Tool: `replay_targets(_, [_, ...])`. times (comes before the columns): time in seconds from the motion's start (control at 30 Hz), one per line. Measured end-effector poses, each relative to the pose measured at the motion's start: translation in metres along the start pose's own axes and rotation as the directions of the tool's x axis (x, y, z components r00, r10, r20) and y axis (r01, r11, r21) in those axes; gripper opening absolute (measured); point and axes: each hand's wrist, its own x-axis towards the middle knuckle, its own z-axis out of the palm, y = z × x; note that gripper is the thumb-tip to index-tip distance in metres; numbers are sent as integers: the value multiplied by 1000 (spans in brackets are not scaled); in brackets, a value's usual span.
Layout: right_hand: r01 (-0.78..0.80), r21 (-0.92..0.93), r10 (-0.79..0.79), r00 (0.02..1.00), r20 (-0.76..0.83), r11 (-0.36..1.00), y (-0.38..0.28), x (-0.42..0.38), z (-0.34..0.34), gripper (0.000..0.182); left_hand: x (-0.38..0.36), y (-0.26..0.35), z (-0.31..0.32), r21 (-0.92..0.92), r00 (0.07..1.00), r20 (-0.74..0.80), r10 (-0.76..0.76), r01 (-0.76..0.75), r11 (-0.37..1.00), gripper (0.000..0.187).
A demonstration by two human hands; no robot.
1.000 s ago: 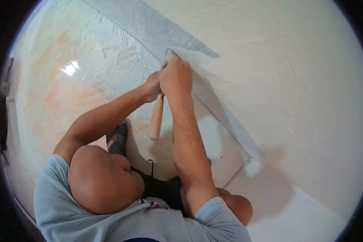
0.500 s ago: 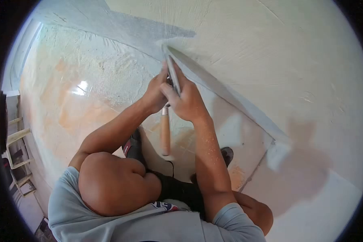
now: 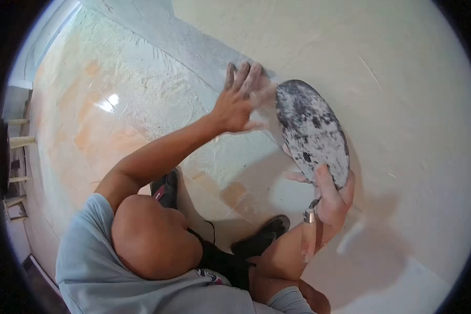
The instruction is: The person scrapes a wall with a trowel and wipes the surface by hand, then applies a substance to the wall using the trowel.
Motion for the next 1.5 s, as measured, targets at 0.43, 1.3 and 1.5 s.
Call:
replay_targets(0.43, [280,88,-284,808,517,956,12,29,-23,70,-36,3,44,-151,827,-33,-562,552,820,92])
replay_targets(1.3, [221,-644,126,885,448,733,-70,-6,-26,39,-44,96,-45,-547,520,830,-200,830,-112,29])
replay_targets(1.5, [327,-653,63,864,499,683,-46,1,-40,41,-35,67,-83,-508,495,843,-213,861,-9,32])
